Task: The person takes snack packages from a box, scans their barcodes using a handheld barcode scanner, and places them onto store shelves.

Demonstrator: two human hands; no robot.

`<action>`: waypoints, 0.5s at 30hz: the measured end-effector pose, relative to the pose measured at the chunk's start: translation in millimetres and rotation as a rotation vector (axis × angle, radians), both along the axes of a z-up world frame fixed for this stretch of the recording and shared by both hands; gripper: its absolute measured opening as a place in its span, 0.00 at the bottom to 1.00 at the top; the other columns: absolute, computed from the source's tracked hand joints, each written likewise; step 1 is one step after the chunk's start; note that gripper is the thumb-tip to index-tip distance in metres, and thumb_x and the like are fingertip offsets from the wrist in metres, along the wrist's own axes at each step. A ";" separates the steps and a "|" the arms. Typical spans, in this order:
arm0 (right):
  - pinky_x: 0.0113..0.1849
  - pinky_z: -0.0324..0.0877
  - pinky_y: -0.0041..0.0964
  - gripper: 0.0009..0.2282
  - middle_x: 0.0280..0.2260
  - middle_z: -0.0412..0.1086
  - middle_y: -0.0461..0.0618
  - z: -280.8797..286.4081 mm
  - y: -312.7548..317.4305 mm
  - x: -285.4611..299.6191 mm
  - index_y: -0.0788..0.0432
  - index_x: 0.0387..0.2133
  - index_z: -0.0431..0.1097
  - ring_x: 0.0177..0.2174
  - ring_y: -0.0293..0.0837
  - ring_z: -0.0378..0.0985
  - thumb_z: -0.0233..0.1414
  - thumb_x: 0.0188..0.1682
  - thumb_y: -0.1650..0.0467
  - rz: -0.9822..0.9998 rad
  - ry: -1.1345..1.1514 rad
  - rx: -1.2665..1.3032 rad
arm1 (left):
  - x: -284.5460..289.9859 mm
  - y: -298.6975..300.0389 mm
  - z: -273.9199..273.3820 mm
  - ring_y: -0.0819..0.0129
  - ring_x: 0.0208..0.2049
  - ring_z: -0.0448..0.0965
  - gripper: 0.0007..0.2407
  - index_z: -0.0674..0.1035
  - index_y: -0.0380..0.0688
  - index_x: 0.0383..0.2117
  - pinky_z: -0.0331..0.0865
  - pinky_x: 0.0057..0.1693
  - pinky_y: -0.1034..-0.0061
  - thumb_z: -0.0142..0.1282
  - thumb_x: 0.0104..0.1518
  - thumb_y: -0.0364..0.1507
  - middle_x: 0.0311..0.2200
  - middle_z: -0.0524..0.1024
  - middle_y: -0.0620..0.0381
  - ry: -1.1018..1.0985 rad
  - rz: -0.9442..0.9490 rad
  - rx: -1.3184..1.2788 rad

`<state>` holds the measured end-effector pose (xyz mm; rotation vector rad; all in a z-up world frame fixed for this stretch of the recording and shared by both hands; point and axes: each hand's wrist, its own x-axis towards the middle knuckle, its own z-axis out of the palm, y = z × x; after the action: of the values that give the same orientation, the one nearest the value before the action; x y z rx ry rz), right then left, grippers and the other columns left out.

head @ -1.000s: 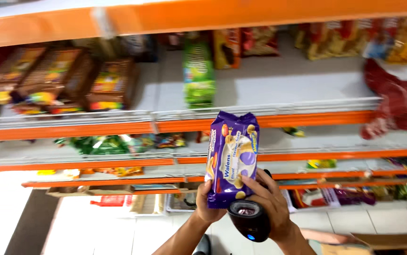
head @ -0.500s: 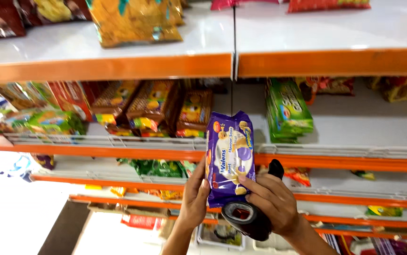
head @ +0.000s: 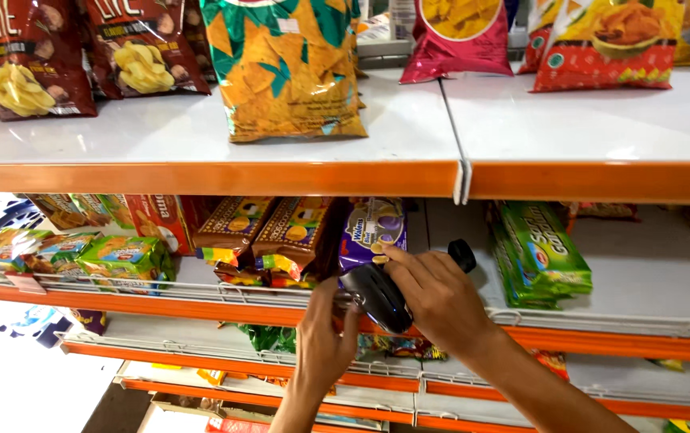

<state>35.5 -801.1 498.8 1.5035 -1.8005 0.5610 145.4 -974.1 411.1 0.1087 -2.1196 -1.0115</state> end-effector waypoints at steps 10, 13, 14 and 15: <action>0.45 0.70 0.46 0.17 0.54 0.69 0.58 6.6 -14.2 -10.2 0.64 0.42 0.70 0.40 0.51 0.78 0.59 0.38 0.74 -0.050 -0.001 0.093 | -4.3 3.2 -2.0 0.56 0.38 0.85 0.09 0.81 0.36 0.40 0.80 0.37 0.72 0.60 0.57 0.27 0.46 0.79 0.46 0.137 0.182 -0.380; 0.44 0.70 0.46 0.17 0.54 0.69 0.58 3.4 -11.2 -10.4 0.65 0.43 0.70 0.39 0.50 0.78 0.59 0.38 0.74 -0.044 -0.009 0.088 | -7.3 6.3 -1.8 0.57 0.35 0.85 0.08 0.81 0.38 0.37 0.79 0.35 0.72 0.61 0.55 0.27 0.44 0.79 0.49 0.142 0.207 -0.419; 0.44 0.70 0.46 0.18 0.54 0.68 0.59 2.7 -9.0 -10.8 0.65 0.44 0.70 0.39 0.51 0.78 0.60 0.38 0.74 -0.026 -0.027 0.077 | -6.5 7.6 0.0 0.58 0.32 0.86 0.07 0.81 0.37 0.37 0.80 0.33 0.71 0.62 0.55 0.26 0.43 0.80 0.49 0.066 0.183 -0.371; 0.44 0.70 0.46 0.18 0.54 0.68 0.59 2.3 -8.3 -11.1 0.65 0.44 0.70 0.39 0.51 0.78 0.60 0.38 0.74 -0.029 -0.026 0.072 | -6.3 7.9 3.5 0.59 0.30 0.86 0.07 0.81 0.36 0.36 0.80 0.31 0.71 0.62 0.55 0.25 0.43 0.80 0.49 -0.007 0.164 -0.323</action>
<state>24.5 -809.4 501.1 1.5222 -1.8766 0.5088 139.1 -966.3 414.6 0.1239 -2.2113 -0.5659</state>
